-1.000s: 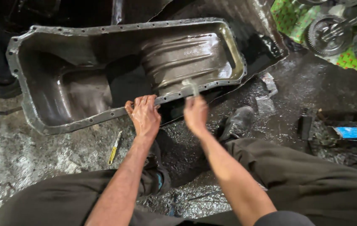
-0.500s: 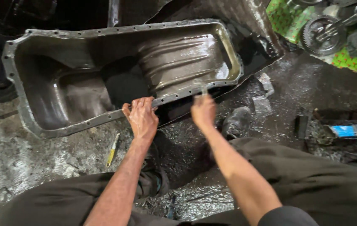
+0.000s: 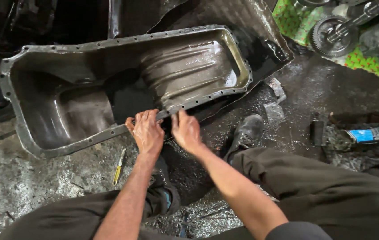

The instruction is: Cleaning and inspecting an engine oil pan and related components in an auto repair shop.

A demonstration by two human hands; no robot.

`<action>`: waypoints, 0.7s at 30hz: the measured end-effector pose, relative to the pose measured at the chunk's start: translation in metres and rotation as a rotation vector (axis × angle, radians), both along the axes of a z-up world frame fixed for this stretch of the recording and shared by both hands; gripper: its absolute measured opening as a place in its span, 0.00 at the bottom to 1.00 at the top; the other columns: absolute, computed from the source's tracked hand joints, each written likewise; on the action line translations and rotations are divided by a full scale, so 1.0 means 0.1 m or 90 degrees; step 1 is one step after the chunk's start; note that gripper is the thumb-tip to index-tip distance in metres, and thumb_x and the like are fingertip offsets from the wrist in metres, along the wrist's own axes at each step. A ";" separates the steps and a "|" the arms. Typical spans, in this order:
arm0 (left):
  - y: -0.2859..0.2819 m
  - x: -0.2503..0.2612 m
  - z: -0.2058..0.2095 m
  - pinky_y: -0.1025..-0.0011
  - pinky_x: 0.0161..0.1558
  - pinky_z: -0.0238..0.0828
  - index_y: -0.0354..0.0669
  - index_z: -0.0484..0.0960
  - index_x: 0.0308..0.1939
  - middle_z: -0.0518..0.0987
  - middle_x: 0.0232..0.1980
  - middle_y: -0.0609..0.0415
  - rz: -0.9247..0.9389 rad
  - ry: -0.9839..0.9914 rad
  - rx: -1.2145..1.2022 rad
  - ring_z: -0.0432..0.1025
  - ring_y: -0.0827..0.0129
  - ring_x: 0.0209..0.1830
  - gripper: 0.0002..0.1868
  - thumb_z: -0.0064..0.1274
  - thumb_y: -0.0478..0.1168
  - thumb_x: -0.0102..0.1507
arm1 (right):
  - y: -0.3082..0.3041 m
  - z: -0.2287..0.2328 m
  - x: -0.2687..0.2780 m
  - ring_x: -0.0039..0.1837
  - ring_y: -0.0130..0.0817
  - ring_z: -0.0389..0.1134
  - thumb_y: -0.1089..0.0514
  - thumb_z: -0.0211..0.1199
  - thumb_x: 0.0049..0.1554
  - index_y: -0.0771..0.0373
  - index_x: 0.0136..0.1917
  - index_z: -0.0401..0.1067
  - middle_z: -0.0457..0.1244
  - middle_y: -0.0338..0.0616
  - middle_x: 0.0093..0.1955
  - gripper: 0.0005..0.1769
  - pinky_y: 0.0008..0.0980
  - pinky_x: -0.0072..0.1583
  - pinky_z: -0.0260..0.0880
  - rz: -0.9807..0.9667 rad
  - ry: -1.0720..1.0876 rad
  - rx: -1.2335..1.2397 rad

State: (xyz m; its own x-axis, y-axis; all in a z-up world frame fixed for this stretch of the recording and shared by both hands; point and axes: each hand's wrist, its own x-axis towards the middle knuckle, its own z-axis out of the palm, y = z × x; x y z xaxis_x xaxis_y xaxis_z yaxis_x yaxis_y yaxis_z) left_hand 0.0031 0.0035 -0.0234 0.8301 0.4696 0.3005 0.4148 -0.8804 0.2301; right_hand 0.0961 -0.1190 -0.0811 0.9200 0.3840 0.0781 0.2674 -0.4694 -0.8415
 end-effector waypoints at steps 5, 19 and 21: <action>0.00 0.00 0.01 0.52 0.65 0.52 0.46 0.83 0.53 0.83 0.53 0.55 -0.013 0.010 -0.015 0.72 0.62 0.60 0.20 0.50 0.30 0.57 | -0.75 -0.97 1.00 0.39 0.54 0.73 0.55 0.59 0.59 0.67 0.41 0.74 0.69 0.58 0.37 0.12 0.51 0.42 0.72 -0.262 0.023 -0.198; -0.04 -0.01 0.14 0.52 0.62 0.53 0.46 0.83 0.51 0.83 0.51 0.54 -0.005 0.010 -0.029 0.72 0.61 0.58 0.18 0.55 0.34 0.56 | -0.98 -1.28 1.35 0.38 0.51 0.73 0.54 0.61 0.59 0.66 0.45 0.72 0.69 0.56 0.37 0.11 0.49 0.37 0.72 -0.151 -0.051 -0.339; -0.05 0.00 0.11 0.52 0.63 0.53 0.46 0.83 0.51 0.83 0.51 0.54 -0.006 0.008 -0.026 0.72 0.61 0.58 0.19 0.55 0.33 0.55 | -1.05 -1.27 1.38 0.38 0.50 0.73 0.54 0.62 0.56 0.66 0.45 0.72 0.69 0.56 0.38 0.12 0.48 0.38 0.72 -0.192 -0.044 -0.350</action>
